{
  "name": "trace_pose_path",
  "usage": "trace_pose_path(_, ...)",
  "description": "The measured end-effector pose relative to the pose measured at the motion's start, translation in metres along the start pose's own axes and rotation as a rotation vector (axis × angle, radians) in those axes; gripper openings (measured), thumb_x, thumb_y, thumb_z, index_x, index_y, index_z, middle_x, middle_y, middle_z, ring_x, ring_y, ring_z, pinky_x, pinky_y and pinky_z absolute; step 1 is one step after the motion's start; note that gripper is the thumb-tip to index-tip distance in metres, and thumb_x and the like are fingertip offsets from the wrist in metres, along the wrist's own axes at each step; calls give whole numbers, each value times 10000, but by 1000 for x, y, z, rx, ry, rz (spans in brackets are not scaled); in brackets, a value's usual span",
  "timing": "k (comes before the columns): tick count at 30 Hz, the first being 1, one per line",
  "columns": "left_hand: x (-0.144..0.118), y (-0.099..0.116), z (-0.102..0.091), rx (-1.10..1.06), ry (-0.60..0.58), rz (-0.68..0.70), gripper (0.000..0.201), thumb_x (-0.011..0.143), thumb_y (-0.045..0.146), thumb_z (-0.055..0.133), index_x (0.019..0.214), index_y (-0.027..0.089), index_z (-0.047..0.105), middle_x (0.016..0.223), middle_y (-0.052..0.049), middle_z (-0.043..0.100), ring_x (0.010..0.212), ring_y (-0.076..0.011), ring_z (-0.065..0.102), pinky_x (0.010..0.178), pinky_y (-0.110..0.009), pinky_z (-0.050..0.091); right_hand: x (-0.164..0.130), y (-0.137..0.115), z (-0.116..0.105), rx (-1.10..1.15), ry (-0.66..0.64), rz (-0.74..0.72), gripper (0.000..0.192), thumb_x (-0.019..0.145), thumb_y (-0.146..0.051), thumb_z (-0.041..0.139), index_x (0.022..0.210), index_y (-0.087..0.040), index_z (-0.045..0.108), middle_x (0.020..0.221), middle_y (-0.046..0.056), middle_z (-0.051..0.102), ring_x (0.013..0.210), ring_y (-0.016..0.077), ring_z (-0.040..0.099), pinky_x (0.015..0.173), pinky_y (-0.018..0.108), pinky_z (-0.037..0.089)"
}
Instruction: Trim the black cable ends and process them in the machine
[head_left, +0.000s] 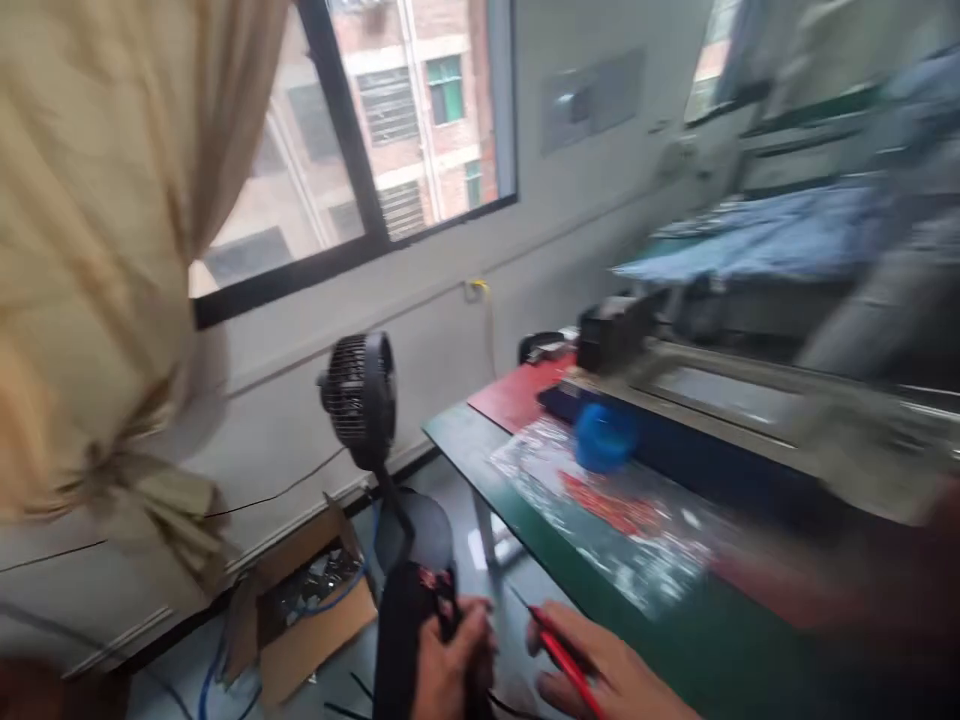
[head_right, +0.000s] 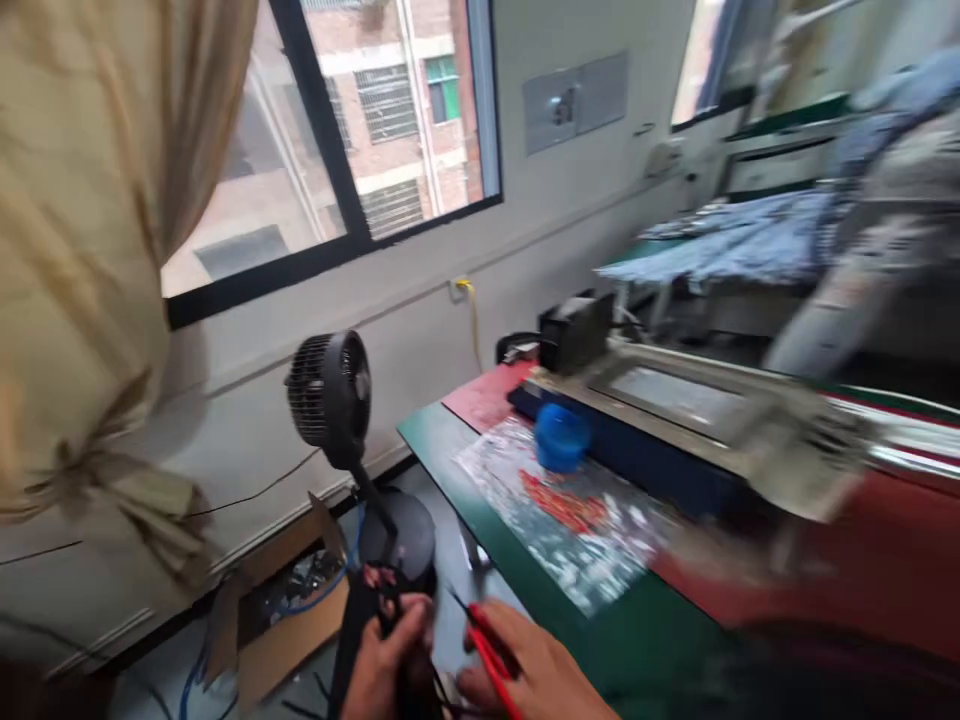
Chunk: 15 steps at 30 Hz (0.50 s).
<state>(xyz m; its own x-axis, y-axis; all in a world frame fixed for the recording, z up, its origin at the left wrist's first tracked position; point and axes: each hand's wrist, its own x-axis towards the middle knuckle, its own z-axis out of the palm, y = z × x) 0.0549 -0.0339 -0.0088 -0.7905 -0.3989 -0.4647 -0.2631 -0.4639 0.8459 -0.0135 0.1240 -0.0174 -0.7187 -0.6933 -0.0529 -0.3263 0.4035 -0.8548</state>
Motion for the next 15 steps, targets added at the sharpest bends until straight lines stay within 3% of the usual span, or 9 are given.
trace_pose_path(3,10,1,0,27,109,-5,366,576,369,663,845,131,594,507,47,531,393,-6,363,422,-181,225,0,-9,-12,-155,-80,35,270,750,-450,525,713,-186,567,723,-6,571,650,121,485,585,219,342)
trace_pose_path(7,13,1,-1,85,148,-15,416,484,385,721,801,137,616,472,48,534,370,-18,349,392,-186,232,4,-8,-12,-204,-86,16,282,747,-462,533,700,-187,574,691,-23,546,598,91,420,551,200,269)
trace_pose_path(15,16,-8,2,306,116,67,433,452,485,699,688,131,618,409,57,463,387,-37,347,408,-201,230,4,3,-6,-244,-66,-40,379,755,-536,503,652,-176,566,616,-28,515,521,72,335,496,200,200)
